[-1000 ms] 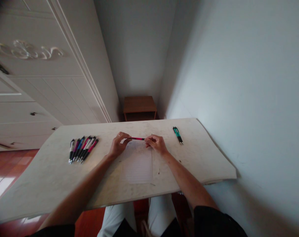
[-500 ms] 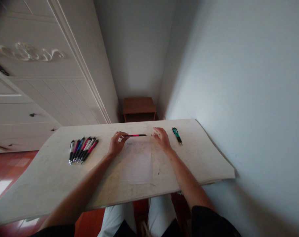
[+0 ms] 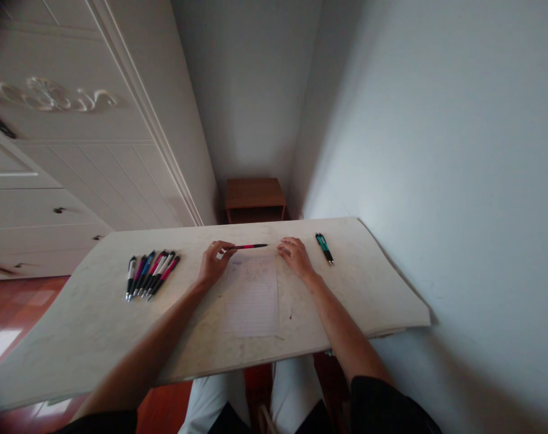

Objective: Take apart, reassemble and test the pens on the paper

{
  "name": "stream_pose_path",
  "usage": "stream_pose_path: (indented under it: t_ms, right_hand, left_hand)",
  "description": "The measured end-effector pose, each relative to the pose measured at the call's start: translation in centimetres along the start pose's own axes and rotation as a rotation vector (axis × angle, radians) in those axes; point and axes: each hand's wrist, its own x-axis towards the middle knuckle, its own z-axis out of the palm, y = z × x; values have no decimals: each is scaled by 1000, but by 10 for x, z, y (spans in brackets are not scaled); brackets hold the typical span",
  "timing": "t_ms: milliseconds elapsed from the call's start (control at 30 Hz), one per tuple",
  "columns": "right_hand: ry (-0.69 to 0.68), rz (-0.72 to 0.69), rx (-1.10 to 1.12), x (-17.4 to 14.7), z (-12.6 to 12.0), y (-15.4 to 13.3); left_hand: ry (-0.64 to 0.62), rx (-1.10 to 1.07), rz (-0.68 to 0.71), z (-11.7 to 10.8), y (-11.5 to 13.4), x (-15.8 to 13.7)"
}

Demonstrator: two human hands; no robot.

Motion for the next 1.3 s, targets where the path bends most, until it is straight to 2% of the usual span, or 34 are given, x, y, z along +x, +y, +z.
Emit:
stream_pose_path:
  t_ms: [167,400,600,800,1167,1300]
  right_hand:
    - [42,7,84,2,-5,-10]
    - [31,203,396,3,-4,-23]
    - [-1,254,546,1,1,-24]
    - [3,262,529,2,-3,-28]
    - [31,188,424,3,-7,-32]
    - [-1,174,426,1,-4,-31]
  left_hand:
    - [6,3,-15,0,0,0]
    - [-10,10,-35,0,0,0]
    - [-30,9,-41,-1,1,0]
    - [-32,13,-31,-1,1,0]
    - [-36,-2,-44,-1,1,-1]
    - [-43,-6,-41,0,1,-1]
